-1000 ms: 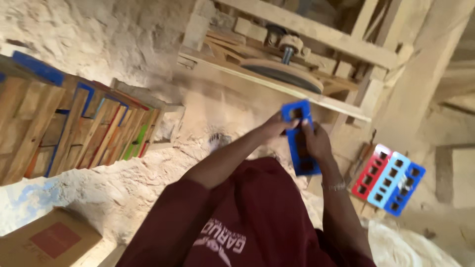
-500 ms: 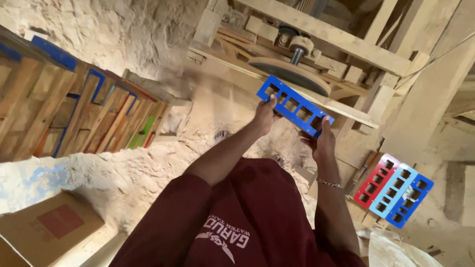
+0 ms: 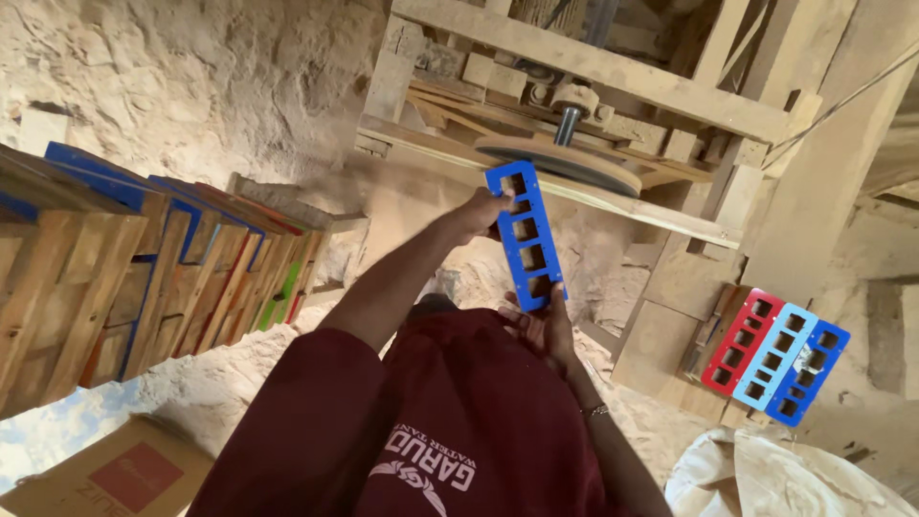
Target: The person repeatedly smooths the edges of several colorful plastic frames on a rotating grinding wheel. They handle each frame one at a time, rotating it to grind different sides, then place the finished frames on a wooden surface nearby.
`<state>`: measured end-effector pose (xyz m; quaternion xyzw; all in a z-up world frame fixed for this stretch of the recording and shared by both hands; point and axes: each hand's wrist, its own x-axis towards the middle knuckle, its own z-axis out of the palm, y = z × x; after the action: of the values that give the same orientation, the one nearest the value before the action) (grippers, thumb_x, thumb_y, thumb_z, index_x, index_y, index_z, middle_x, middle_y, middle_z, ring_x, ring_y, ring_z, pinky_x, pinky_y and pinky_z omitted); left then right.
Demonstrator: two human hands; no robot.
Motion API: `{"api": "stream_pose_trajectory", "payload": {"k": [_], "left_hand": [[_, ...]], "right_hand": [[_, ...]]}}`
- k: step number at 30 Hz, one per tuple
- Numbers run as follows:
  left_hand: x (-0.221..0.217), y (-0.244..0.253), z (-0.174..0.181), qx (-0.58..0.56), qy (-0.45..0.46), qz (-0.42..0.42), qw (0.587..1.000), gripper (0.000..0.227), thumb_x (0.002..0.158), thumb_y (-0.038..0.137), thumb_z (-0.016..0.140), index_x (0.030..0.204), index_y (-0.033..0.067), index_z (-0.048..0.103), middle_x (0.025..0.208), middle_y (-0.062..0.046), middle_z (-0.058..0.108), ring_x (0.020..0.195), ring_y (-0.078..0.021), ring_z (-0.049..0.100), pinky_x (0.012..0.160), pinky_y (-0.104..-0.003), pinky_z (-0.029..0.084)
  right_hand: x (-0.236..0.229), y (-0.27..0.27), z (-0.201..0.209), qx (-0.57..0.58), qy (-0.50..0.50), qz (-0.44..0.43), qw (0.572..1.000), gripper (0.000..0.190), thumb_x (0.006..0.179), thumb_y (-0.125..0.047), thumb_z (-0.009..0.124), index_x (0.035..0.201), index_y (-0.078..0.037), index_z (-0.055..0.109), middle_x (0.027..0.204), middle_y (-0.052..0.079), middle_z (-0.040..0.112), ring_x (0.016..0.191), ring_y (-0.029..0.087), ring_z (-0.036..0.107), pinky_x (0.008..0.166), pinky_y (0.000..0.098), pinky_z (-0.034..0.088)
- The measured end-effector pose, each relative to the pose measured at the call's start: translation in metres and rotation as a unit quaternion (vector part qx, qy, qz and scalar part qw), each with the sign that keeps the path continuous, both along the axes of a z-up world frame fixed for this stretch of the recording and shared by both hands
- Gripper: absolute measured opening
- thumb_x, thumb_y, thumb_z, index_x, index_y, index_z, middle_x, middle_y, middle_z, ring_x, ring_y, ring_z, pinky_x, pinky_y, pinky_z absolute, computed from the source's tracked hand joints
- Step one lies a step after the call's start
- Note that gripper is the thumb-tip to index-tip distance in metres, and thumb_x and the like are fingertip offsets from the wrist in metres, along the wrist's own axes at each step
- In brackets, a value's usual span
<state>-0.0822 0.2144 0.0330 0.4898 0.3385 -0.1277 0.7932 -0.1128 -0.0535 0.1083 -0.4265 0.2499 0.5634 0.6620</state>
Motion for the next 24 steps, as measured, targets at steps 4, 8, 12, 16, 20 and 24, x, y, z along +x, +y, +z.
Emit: {"api": "stream_pose_trajectory", "payload": {"k": [4, 8, 12, 16, 20, 24], "left_hand": [[0.005, -0.027, 0.001, -0.074, -0.01, 0.125, 0.989, 0.034, 0.104, 0.034, 0.054, 0.119, 0.0038, 0.056, 0.116, -0.015, 0.071, 0.098, -0.0292, 0.076, 0.077, -0.049, 0.065], [0.034, -0.079, -0.01, -0.079, -0.004, 0.298, 0.951, 0.03, 0.104, 0.036, 0.058, 0.118, 0.0136, 0.044, 0.117, -0.01, 0.06, 0.102, -0.0262, 0.07, 0.08, -0.052, 0.065], [0.023, -0.073, -0.019, -0.057, -0.014, 0.252, 0.966, 0.037, 0.104, 0.037, 0.062, 0.121, 0.0039, 0.055, 0.108, -0.015, 0.064, 0.089, -0.0284, 0.069, 0.074, -0.053, 0.064], [0.017, -0.015, -0.015, -0.074, -0.04, 0.062, 0.995, 0.038, 0.101, 0.036, 0.058, 0.125, 0.0068, 0.059, 0.11, -0.011, 0.073, 0.091, -0.0268, 0.076, 0.075, -0.052, 0.065], [0.002, -0.001, 0.0, -0.042, -0.005, -0.034, 0.998, 0.05, 0.103, 0.039, 0.057, 0.129, -0.0039, 0.06, 0.116, -0.021, 0.071, 0.102, -0.0373, 0.073, 0.083, -0.057, 0.063], [-0.044, -0.033, 0.038, 0.068, -0.122, -0.035, 0.99, 0.071, 0.103, 0.027, 0.063, 0.153, 0.005, 0.018, 0.148, -0.017, 0.045, 0.14, -0.0313, 0.045, 0.114, -0.05, 0.042]], "right_hand": [[0.038, -0.012, -0.003, -0.082, -0.23, 0.013, 0.97, 0.075, 0.099, -0.074, 0.042, 0.135, -0.01, 0.056, 0.101, 0.014, 0.073, 0.083, 0.023, 0.072, 0.061, 0.0352, 0.055], [0.123, -0.02, 0.0, -0.249, -0.289, 0.038, 0.923, 0.072, 0.098, -0.07, 0.045, 0.125, -0.007, 0.065, 0.095, 0.01, 0.076, 0.076, 0.023, 0.075, 0.058, 0.035, 0.053], [0.098, -0.014, -0.004, -0.215, -0.301, 0.062, 0.927, 0.073, 0.099, -0.071, 0.039, 0.129, -0.009, 0.064, 0.092, 0.012, 0.076, 0.071, 0.023, 0.073, 0.054, 0.0348, 0.048], [0.024, -0.02, -0.023, -0.076, -0.182, 0.044, 0.979, 0.072, 0.096, -0.071, 0.035, 0.136, -0.014, 0.052, 0.108, 0.016, 0.073, 0.081, 0.027, 0.071, 0.067, 0.0404, 0.057], [-0.004, -0.035, -0.053, 0.021, -0.05, 0.048, 0.997, 0.076, 0.096, -0.069, 0.04, 0.141, -0.008, 0.052, 0.132, 0.018, 0.066, 0.109, 0.028, 0.07, 0.085, 0.0421, 0.059], [0.012, -0.039, -0.032, -0.066, -0.264, 0.074, 0.959, 0.069, 0.104, -0.044, 0.064, 0.148, 0.006, 0.044, 0.131, 0.024, 0.061, 0.114, 0.034, 0.06, 0.096, 0.0457, 0.056]]}}
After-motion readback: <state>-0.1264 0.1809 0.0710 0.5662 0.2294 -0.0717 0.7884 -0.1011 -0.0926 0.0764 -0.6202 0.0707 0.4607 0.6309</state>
